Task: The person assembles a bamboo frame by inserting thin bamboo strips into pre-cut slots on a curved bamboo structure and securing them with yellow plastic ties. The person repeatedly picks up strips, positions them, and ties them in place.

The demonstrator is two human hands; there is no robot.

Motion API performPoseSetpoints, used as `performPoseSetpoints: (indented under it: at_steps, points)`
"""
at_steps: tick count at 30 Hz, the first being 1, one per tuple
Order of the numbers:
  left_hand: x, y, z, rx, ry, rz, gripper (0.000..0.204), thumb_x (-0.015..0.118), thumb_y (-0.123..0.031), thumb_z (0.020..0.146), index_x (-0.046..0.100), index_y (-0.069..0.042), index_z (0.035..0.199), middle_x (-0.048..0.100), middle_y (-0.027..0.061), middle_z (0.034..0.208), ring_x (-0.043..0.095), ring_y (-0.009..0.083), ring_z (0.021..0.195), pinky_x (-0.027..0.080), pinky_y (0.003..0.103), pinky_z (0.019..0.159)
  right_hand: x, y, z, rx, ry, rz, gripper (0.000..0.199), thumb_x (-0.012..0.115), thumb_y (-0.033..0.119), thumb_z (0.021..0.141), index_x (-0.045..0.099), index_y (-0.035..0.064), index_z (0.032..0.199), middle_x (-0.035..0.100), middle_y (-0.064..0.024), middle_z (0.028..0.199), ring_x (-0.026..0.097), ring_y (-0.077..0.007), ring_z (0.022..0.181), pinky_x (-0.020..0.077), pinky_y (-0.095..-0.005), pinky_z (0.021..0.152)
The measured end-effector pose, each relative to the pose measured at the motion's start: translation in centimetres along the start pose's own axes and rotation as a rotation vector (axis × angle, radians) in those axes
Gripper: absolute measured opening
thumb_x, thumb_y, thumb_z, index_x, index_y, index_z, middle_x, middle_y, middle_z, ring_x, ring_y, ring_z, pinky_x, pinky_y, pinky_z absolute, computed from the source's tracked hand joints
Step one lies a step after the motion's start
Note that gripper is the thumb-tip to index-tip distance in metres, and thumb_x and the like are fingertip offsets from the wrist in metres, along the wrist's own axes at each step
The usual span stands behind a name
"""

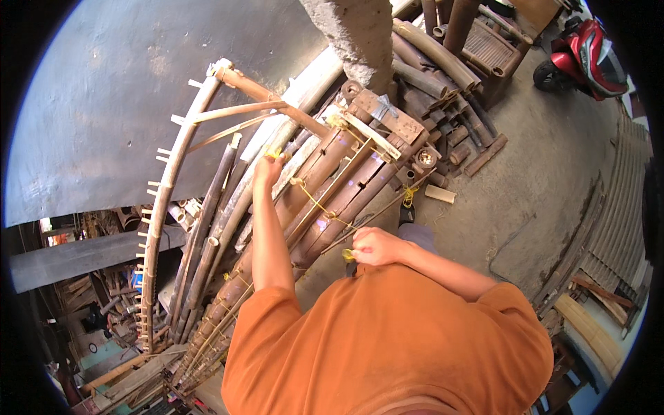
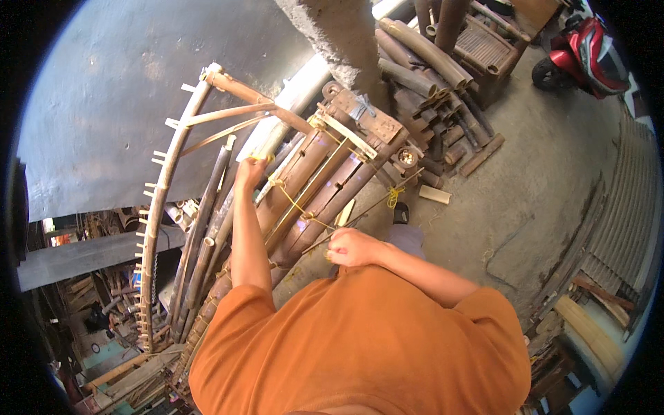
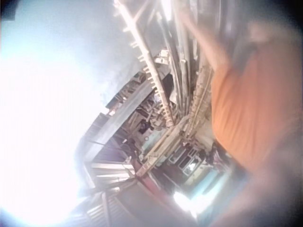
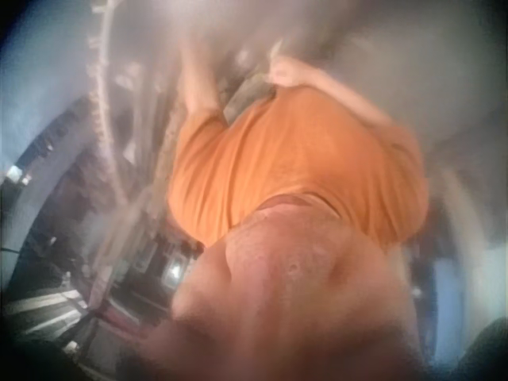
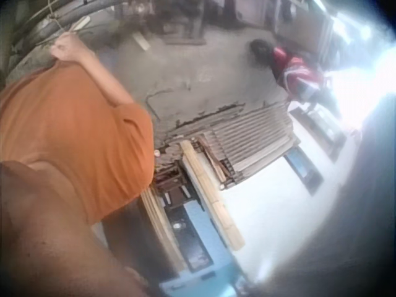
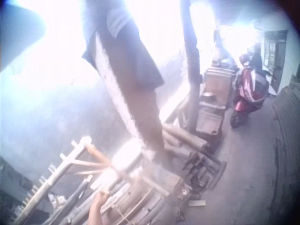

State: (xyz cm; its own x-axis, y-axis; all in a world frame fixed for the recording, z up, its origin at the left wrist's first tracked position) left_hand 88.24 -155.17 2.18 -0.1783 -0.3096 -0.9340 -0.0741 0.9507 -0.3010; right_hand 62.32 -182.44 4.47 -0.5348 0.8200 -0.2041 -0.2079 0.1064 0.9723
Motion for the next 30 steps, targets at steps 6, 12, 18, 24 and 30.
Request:
performPoseSetpoints:
  at_steps: [6,12,18,24,30]
  points:
    - [-0.3,-17.7,-7.7,0.156,0.194,-0.067,0.041,0.051,-0.033,0.095,0.062,-0.004,0.122,0.069,0.0224,0.104,0.065,0.0400,0.101,0.050,0.046,0.089,-7.5,-12.7,-2.8,0.669,-0.542,0.478,0.040,0.051,0.019,0.091,0.051,0.0013,0.128,0.058,-0.0163,0.121,0.056,-0.0224,0.109,0.0431,-0.0354,0.098]
    - [5.7,-22.8,-11.9,0.081,-0.098,-0.123,0.031,0.063,-0.026,0.088,0.059,-0.007,0.111,0.068,0.0165,0.108,0.062,0.0342,0.103,0.032,0.060,0.087,-11.0,-0.3,3.1,-0.180,-1.317,1.042,0.015,0.048,0.023,0.095,0.050,0.0115,0.086,0.054,-0.0023,0.085,0.053,-0.0148,0.086,0.0436,-0.0325,0.086]
    - [7.7,-20.9,-11.1,0.123,-0.066,-0.247,0.028,0.052,-0.028,0.094,0.064,-0.008,0.109,0.069,0.0173,0.094,0.061,0.0385,0.096,0.032,0.055,0.087,-13.5,0.4,19.3,-0.238,-0.236,-0.373,0.037,0.053,0.035,0.096,0.067,0.0023,0.088,0.064,-0.0125,0.077,0.061,-0.0243,0.071,0.0483,-0.0416,0.068]
    - [5.1,-22.7,-12.0,0.141,-0.157,-0.340,0.033,0.046,-0.030,0.098,0.068,-0.007,0.105,0.069,0.0205,0.089,0.064,0.0424,0.087,0.033,0.056,0.085,-19.9,-2.7,23.1,0.116,0.333,-0.247,0.056,0.049,0.051,0.097,0.063,0.0049,0.071,0.063,-0.0086,0.074,0.057,-0.0168,0.070,0.0458,-0.0377,0.065]
    - [5.5,-22.3,-12.1,0.078,-0.141,-0.450,0.027,0.053,-0.028,0.096,0.071,-0.010,0.103,0.071,0.0161,0.087,0.066,0.0351,0.083,0.037,0.049,0.081,-17.9,1.6,2.1,-0.023,0.422,-0.413,0.035,0.052,0.027,0.096,0.063,0.0002,0.076,0.064,-0.0183,0.072,0.064,-0.0346,0.070,0.0479,-0.0434,0.085]
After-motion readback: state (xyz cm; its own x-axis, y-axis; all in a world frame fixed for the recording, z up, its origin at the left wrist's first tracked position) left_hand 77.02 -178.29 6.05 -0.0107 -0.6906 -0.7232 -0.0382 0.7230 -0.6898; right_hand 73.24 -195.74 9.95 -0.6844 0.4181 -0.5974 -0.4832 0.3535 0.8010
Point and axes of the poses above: each hand's wrist, its own z-axis towards the middle knuckle, its own x-axis out of the palm, y = z × x, the point moved 2 cm from there along z, towards the middle knuckle
